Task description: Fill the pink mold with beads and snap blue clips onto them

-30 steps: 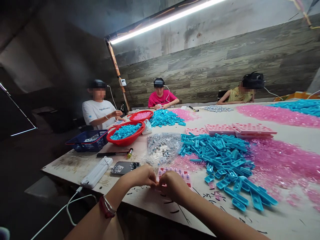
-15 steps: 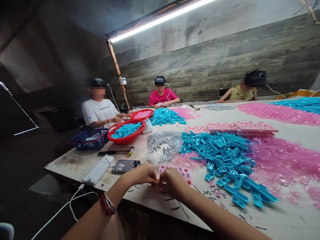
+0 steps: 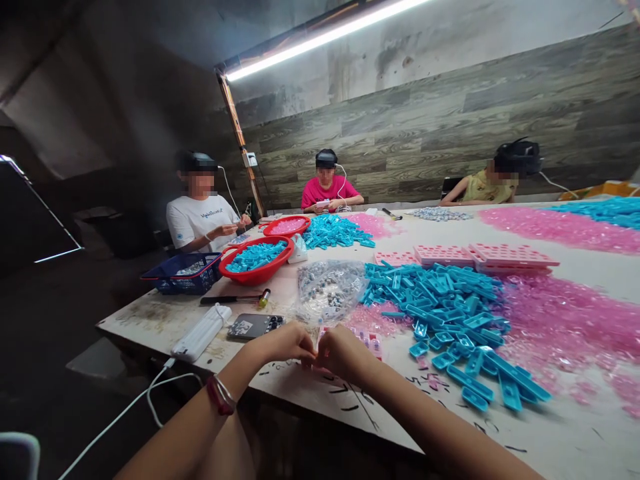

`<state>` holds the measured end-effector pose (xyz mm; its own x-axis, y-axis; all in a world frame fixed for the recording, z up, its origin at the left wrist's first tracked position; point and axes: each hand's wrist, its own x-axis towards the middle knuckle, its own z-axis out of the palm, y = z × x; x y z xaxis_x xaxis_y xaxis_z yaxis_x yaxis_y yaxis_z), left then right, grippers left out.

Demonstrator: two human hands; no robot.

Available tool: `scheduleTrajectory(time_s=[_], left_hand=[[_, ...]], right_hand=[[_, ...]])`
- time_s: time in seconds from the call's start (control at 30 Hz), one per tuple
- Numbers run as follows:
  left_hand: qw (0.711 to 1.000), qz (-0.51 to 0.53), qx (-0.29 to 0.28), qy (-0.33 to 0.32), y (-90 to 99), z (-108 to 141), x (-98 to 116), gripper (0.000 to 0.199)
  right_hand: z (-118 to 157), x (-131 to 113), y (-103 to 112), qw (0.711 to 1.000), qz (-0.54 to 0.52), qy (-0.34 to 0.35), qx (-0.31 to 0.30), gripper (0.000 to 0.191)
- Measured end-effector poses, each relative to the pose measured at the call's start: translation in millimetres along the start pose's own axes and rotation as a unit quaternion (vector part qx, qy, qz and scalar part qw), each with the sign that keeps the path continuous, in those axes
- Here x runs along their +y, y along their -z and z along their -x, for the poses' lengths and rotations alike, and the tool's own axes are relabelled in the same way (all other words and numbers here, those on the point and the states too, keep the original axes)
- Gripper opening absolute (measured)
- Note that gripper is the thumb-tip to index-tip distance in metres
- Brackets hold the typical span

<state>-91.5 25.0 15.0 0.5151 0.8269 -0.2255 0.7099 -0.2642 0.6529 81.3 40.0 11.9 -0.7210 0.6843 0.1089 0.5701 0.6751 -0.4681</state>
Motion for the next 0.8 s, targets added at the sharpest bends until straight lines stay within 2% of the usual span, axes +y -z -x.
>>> scheduleTrajectory(time_s=[0.23,0.6,0.73,0.8], left_hand=[[1.0,0.011,-0.005,0.004,-3.9,1,1,0.016],[1.0,0.011,0.014,0.025,-6.9,1,0,0.017],[0.999,0.018,0.024,0.019,-7.8,1,-1,0.022],[1.0,0.013,0.018,0.006,-5.4,1,-2,0.028]], right_hand=[[-3,0,2,0.999,0.026,0.018,-0.025,0.006],[2,-7,-2,0.996,0.092,-0.001,-0.004,0.009],[14,-12,4,0.99,0.135,0.031,-0.029,0.013],[25,-11,11,0.986,0.133,0.081,-0.054,0.019]])
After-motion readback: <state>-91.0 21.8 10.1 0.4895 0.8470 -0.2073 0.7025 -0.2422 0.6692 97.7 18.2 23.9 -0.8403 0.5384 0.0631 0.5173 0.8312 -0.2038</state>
